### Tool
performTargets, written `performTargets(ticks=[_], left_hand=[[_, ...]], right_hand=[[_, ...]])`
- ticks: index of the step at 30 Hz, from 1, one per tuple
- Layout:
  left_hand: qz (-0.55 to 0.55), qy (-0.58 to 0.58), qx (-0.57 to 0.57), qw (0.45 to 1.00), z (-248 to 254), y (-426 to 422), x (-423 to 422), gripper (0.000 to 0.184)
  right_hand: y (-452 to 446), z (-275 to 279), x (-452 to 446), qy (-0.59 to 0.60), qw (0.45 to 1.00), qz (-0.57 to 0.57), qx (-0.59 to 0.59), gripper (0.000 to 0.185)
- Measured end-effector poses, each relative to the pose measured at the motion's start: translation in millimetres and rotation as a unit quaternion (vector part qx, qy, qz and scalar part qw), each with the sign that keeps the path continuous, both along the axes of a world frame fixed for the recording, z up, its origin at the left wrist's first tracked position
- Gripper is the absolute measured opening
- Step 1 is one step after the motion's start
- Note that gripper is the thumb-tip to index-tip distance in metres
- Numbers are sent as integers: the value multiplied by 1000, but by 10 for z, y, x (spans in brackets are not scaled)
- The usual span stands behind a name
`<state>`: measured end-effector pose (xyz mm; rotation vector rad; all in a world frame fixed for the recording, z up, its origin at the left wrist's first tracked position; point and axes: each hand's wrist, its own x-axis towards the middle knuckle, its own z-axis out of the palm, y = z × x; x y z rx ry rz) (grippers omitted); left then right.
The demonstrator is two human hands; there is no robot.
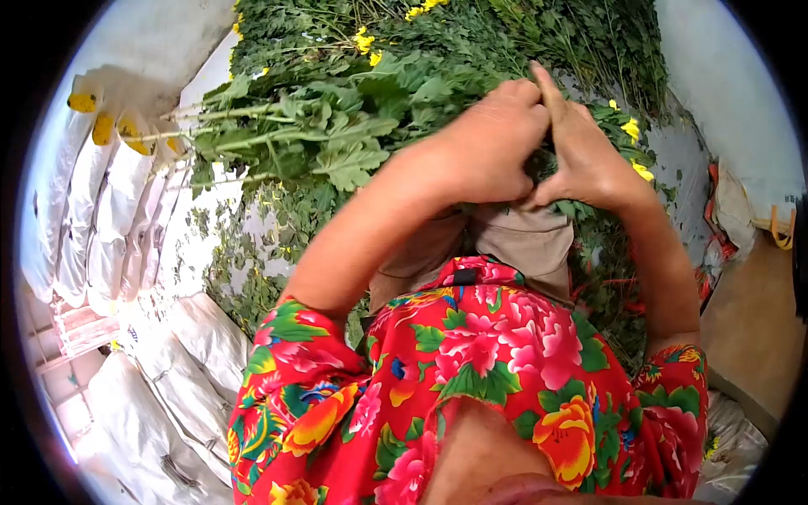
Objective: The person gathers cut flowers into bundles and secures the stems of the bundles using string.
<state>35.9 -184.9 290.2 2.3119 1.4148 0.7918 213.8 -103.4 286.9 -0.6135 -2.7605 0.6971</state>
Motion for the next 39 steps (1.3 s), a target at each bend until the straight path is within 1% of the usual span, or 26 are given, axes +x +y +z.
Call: performTargets(ticks=[1, 2, 3, 4, 5, 6, 8, 10, 11, 13, 14, 15, 17, 19, 21, 22, 23, 24, 26, 28, 29, 31, 34, 35, 37, 39], left_hand=[[-29, -75, -15, 997, 129, -86, -92, 62], [-62, -67, -106, 990, 443, -168, -188, 57], [-89, -82, -85, 989, 539, -200, -323, 56], [-99, -116, 45, 987, 650, -203, -399, 62], [-13, -21, 106, 994, 814, -278, -434, 83], [15, 67, 102, 992, 788, -261, -432, 101], [66, 253, 79, 962, 500, -194, -427, 118], [92, 331, 65, 937, -109, -151, -500, 111], [89, 334, 55, 937, -101, -224, -509, 111], [147, 275, -104, 944, -34, -249, -421, 121], [158, 268, -63, 948, -58, -262, -406, 104], [147, 267, -62, 950, -80, -278, -421, 104], [120, 291, 26, 949, -155, -261, -498, 74], [135, 287, 31, 948, -176, -242, -505, 68], [98, 313, 81, 941, -142, -226, -470, 66], [116, 318, 42, 940, -141, -229, -444, 66], [136, 325, 3, 936, -137, -231, -425, 66], [136, 317, 16, 939, -139, -235, -423, 68], [136, 300, 44, 943, -143, -247, -417, 70], [149, 298, 47, 942, -86, -276, -380, 77], [157, 297, 58, 940, -116, -288, -409, 78], [194, 272, 3, 943, -95, -331, -422, 81], [207, 271, 5, 940, -148, -346, -470, 85], [207, 281, 18, 937, -160, -340, -476, 85], [190, 289, 36, 937, -153, -323, -449, 82], [189, 276, 19, 942, -51, -361, -434, 78]], right_hand=[[-35, -15, 4, -7, 998, 2, 69, 136], [-59, -37, 11, -47, 994, -1, 100, 122], [-77, -43, 14, -45, 995, -8, 94, 122], [-101, -33, 25, -67, 988, -11, 138, 118], [-122, -45, 45, -91, 979, -14, 181, 114], [-147, -70, 53, -78, 980, -27, 180, 107], [-122, -93, 107, -60, 982, -19, 177, 104], [-94, -128, 144, -33, 981, -3, 189, 98], [-149, -127, 107, -30, 983, -3, 179, 98], [-150, -118, 87, -11, 977, -7, 211, 98], [-133, -132, 87, -14, 978, -9, 210, 98], [-116, -147, 81, -19, 978, -19, 209, 98], [-92, -186, 110, -17, 974, -19, 226, 97], [-75, -266, 192, 40, 973, -16, 225, 100], [-26, -322, 216, 163, 931, -14, 325, 73], [-65, -243, 161, 203, 910, -38, 359, 64], [-108, -58, 350, 157, 962, -63, 213, 59], [-183, 226, 512, 114, 984, -111, 75, 56], [-5, 221, 1076, 115, 971, -199, 62, 44], [358, 87, 1862, 50, 941, -331, 46, 33], [547, -88, 2330, 1, 915, -402, 29, 27], [604, -650, 3048, -119, 872, -472, -40, 19], [-4, -1533, 3289, -227, 862, -423, -163, 18], [-138, -2190, 3570, -266, 818, -454, -233, 20], [-502, -2851, 3739, -306, 789, -493, -203, 28], [-851, -3094, 3599, -208, 686, -652, -247, 27]])
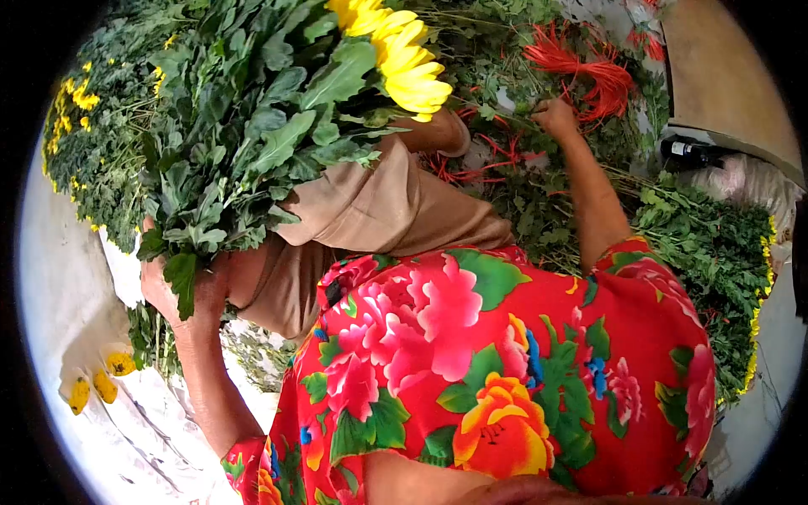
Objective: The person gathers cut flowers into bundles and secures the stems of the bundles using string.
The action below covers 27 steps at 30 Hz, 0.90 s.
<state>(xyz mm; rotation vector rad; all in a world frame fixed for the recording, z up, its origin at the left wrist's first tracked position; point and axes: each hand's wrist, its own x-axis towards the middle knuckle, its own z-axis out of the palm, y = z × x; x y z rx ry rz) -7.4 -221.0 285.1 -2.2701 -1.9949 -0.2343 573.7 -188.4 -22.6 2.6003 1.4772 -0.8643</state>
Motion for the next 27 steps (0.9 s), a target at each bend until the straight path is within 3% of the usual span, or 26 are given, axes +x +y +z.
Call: performTargets(ticks=[1, 3, 4, 6, 7, 8, 10, 11, 13, 16, 18, 20, 22, 26, 27], left_hand=[[-1, 3, -4, 1000, 32, 7, 7, 78], [-37, 31, -26, 999, 85, 8, 7, 77], [-37, 32, -28, 998, 96, 4, 6, 77], [12, 17, -47, 999, 94, 8, 15, 77], [10, 23, -57, 998, 98, 7, 5, 77], [10, 21, -56, 998, 100, 7, 20, 77], [18, -21, -56, 998, 98, -12, 52, 76], [-9, -2, -33, 999, 97, -14, 48, 77], [-9, 0, -36, 999, 83, -23, 21, 78], [-24, -5, -25, 999, 74, -30, 12, 80], [-37, -13, -10, 999, 67, -31, 24, 81], [13, -37, -18, 999, 72, -57, 42, 80], [33, -90, -35, 995, 122, -50, 126, 80], [-22, 24, -39, 999, 31, 8, 46, 81], [-6, -11, -39, 999, 33, 15, 79, 80]], right_hand=[[-83, -9, -96, 3, 1000, -1, -4, 27], [-205, -26, -325, 45, 988, 67, 129, 26], [-220, -36, -410, 47, 988, 67, 128, 26], [-210, -32, -542, -18, 979, 126, -157, 21], [-203, 18, -624, -71, 961, 113, -241, 23], [-258, -6, -616, -73, 961, 112, -240, 23], [-375, -86, -619, -99, 989, -92, -57, 31], [-370, -114, -579, -100, 989, -91, -58, 31], [-320, -81, -543, -91, 951, -295, 22, 41], [-272, 39, -491, -58, 933, -349, 61, 40], [-250, -337, -233, -69, 938, -334, 70, 42], [-217, -357, -145, -79, 942, -317, 72, 44], [-145, 45, -244, -2, 954, -301, 14, 62], [63, -596, 168, -33, 963, -266, -25, 62], [145, -636, 218, 21, 932, -361, -21, 58]])
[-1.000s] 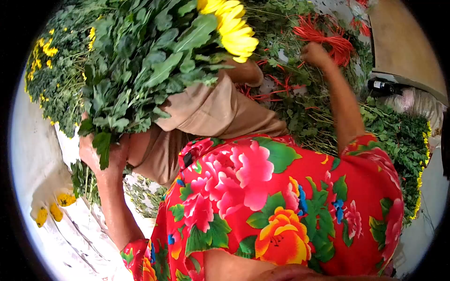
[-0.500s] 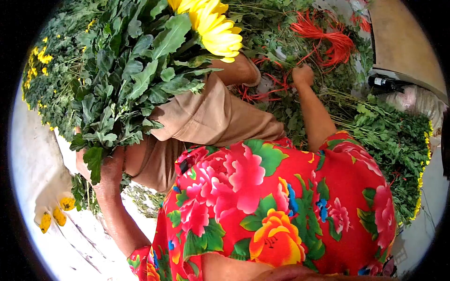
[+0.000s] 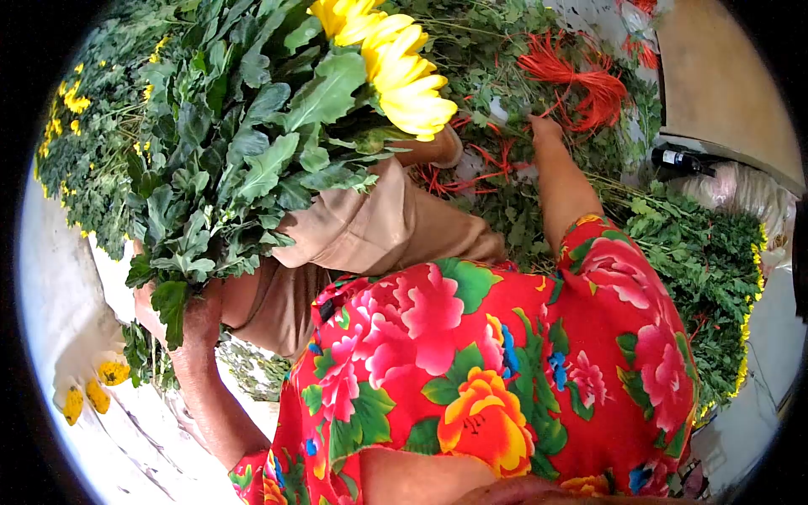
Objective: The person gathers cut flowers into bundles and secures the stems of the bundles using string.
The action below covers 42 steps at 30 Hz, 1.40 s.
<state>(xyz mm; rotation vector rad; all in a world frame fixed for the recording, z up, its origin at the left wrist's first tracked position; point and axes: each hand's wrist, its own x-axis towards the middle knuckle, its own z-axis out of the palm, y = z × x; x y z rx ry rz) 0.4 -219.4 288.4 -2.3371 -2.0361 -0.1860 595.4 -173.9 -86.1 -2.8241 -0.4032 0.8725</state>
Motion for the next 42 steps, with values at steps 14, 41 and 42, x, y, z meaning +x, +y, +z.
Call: performTargets(ticks=[14, 41, 42], left_hand=[[13, -76, 10, 997, 9, -40, -102, 68], [8, -297, -98, 950, 466, -133, -426, 29], [-38, -297, -94, 949, 506, -105, -368, 28]], right_hand=[[63, 653, -133, 65, 915, -164, 362, 42], [1431, 3017, -2885, 162, 801, 441, 371, 34], [1351, 3164, -3018, 181, 772, 504, 341, 30]])
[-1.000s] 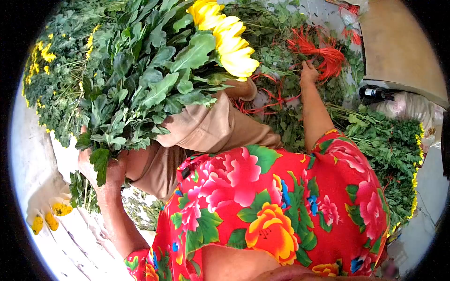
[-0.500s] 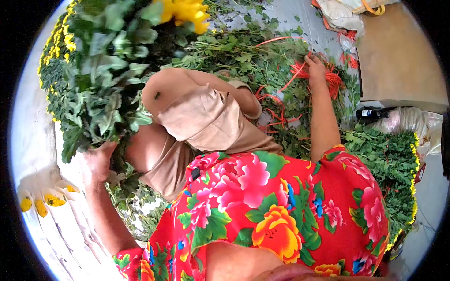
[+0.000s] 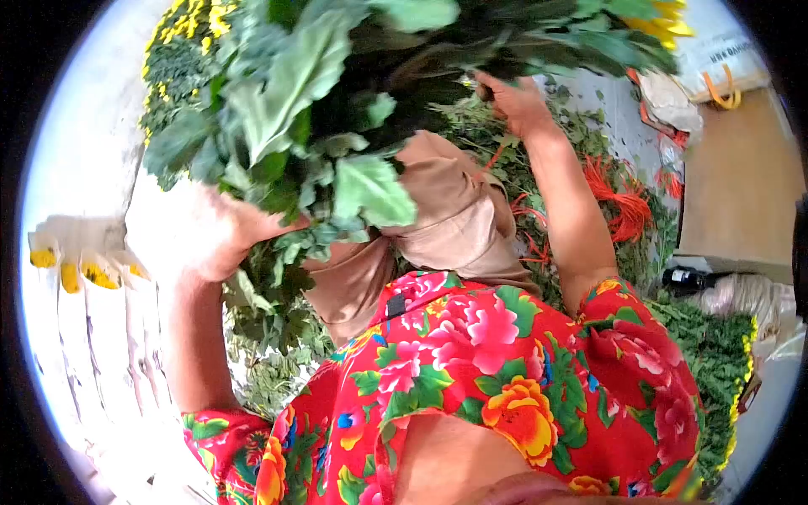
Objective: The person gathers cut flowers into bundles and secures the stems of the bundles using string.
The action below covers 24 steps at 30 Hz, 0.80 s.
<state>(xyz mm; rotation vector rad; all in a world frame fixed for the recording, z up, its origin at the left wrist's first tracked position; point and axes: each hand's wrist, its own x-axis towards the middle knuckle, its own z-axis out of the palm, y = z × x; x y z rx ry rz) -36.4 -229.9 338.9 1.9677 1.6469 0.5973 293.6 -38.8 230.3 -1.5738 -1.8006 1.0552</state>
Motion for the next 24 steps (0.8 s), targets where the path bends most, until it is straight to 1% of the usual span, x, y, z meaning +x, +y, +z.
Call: performTargets(ticks=[2, 4, 6, 7, 8, 9, 10, 11, 12, 13, 14, 16, 17, 19, 20, 21, 23, 24], left_hand=[[-80, -18, 32, 996, 73, 48, 146, 29], [-102, -75, 19, 992, 75, 127, 226, 30], [-43, -184, -26, 982, 26, 206, 298, 29], [-166, -77, 33, 983, -123, 228, 174, 28], [-256, -35, 80, 963, -223, 269, 86, 28], [-342, -3, 132, 930, -306, 310, 12, 28], [-209, -85, -23, 974, -180, 238, 75, 31], [-104, -131, -131, 977, -46, 215, 143, 36], [19, -183, -220, 958, 89, 192, 210, 42], [16, -183, -175, 967, -54, 203, 168, 44], [30, -172, -131, 976, -143, 217, 162, 45], [51, -148, -45, 987, -164, 236, 225, 47], [64, -80, -26, 994, -245, 285, 215, 48], [45, 11, 33, 998, -299, 351, 280, 49], [27, 34, 39, 998, -275, 363, 337, 50], [19, 61, 47, 997, -284, 365, 406, 45], [-5, 114, 33, 993, -265, 364, 550, 50], [4, 170, -6, 985, -295, 382, 555, 60]], right_hand=[[-76, -274, -75, -44, 988, 113, 99, 28], [-245, -629, -224, 53, 984, 157, 67, 30], [-524, -955, -380, 153, 967, 200, 26, 32], [-725, -981, -548, 204, 951, 233, -3, 33], [-832, -901, -454, 189, 946, 261, 45, 33], [-961, -723, -392, 174, 938, 285, 94, 34], [-1090, -546, -330, 161, 927, 306, 143, 34], [-1145, -309, -342, 29, 910, 341, 236, 35], [-1199, -71, -353, -93, 866, 360, 335, 35], [-1269, 31, -373, -106, 895, 372, 222, 29], [-1345, 133, -380, -119, 913, 376, 106, 22], [-1560, 366, -499, -29, 896, 364, 252, 13], [-1616, 464, -510, -27, 893, 367, 258, 13], [-1678, 640, -524, -31, 880, 398, 259, 14], [-1647, 724, -619, 25, 865, 392, 312, 14], [-1588, 801, -697, 25, 866, 389, 313, 14], [-1453, 950, -839, 3, 816, 423, 394, 13], [-1399, 1039, -920, -13, 794, 421, 438, 17]])
